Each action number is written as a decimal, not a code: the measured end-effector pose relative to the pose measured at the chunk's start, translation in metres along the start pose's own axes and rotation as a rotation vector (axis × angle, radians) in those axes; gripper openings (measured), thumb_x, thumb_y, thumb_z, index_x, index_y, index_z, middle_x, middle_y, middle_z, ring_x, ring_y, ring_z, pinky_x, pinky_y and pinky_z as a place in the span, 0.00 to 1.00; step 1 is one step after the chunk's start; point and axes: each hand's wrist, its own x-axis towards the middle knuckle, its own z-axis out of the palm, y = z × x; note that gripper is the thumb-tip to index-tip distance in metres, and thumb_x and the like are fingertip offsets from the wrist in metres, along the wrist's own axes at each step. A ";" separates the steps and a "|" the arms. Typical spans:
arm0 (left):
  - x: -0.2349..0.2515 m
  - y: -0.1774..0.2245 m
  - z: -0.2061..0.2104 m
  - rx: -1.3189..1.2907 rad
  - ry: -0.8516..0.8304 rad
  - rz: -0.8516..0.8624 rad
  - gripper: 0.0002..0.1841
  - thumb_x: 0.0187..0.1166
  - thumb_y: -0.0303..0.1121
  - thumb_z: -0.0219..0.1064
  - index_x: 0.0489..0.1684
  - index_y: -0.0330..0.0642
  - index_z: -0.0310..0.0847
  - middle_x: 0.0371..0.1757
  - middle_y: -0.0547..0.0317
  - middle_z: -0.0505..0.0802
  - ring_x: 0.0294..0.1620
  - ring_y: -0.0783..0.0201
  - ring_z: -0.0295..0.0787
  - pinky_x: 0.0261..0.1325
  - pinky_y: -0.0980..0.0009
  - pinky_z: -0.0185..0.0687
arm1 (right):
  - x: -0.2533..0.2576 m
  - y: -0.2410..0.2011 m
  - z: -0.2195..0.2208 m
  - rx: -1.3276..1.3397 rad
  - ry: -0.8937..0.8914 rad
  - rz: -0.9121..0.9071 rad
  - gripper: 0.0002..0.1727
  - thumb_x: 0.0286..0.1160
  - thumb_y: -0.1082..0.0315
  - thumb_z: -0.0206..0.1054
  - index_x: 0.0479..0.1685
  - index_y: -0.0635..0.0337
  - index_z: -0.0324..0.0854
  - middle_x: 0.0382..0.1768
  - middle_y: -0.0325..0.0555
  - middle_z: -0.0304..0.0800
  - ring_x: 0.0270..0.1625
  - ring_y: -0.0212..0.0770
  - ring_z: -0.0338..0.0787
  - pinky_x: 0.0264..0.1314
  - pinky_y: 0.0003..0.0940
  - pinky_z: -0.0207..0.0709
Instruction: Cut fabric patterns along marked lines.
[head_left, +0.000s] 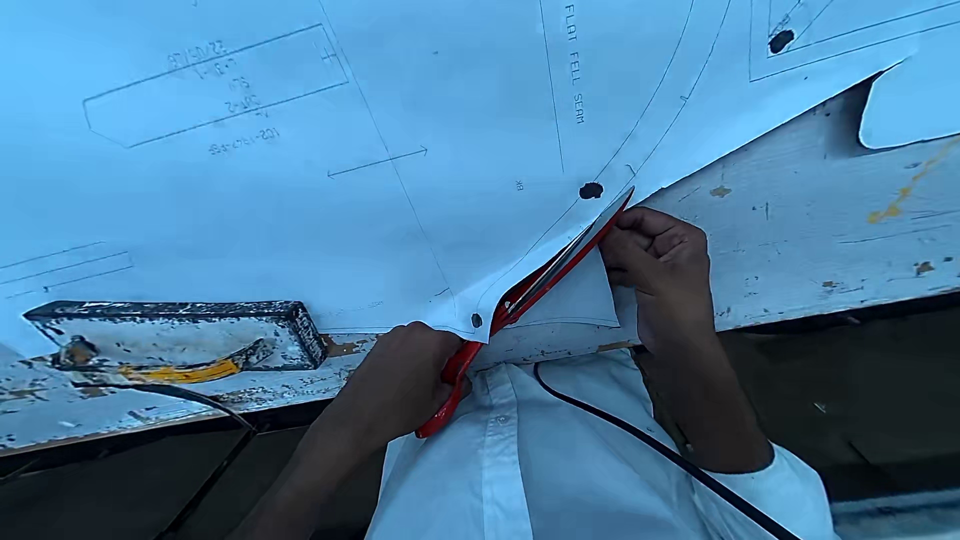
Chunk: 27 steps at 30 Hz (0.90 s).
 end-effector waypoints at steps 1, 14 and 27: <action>0.000 0.000 0.001 -0.001 0.008 0.004 0.06 0.63 0.31 0.83 0.25 0.50 0.90 0.18 0.66 0.86 0.23 0.62 0.85 0.28 0.57 0.79 | 0.001 -0.001 0.000 0.005 0.003 0.001 0.05 0.79 0.77 0.65 0.38 0.58 0.83 0.25 0.34 0.92 0.27 0.25 0.91 0.31 0.21 0.87; -0.001 0.010 0.003 0.013 0.061 -0.002 0.09 0.64 0.33 0.82 0.21 0.49 0.85 0.17 0.65 0.84 0.22 0.61 0.84 0.25 0.57 0.76 | 0.001 -0.003 0.002 0.046 0.054 -0.019 0.06 0.79 0.78 0.65 0.36 0.58 0.82 0.25 0.34 0.92 0.28 0.26 0.93 0.34 0.21 0.89; 0.002 0.009 0.007 -0.040 0.056 0.003 0.06 0.64 0.33 0.82 0.25 0.50 0.89 0.17 0.67 0.85 0.21 0.64 0.84 0.28 0.57 0.77 | 0.002 -0.002 0.002 0.059 0.055 -0.012 0.05 0.77 0.78 0.67 0.36 0.59 0.83 0.25 0.35 0.93 0.28 0.26 0.93 0.34 0.22 0.89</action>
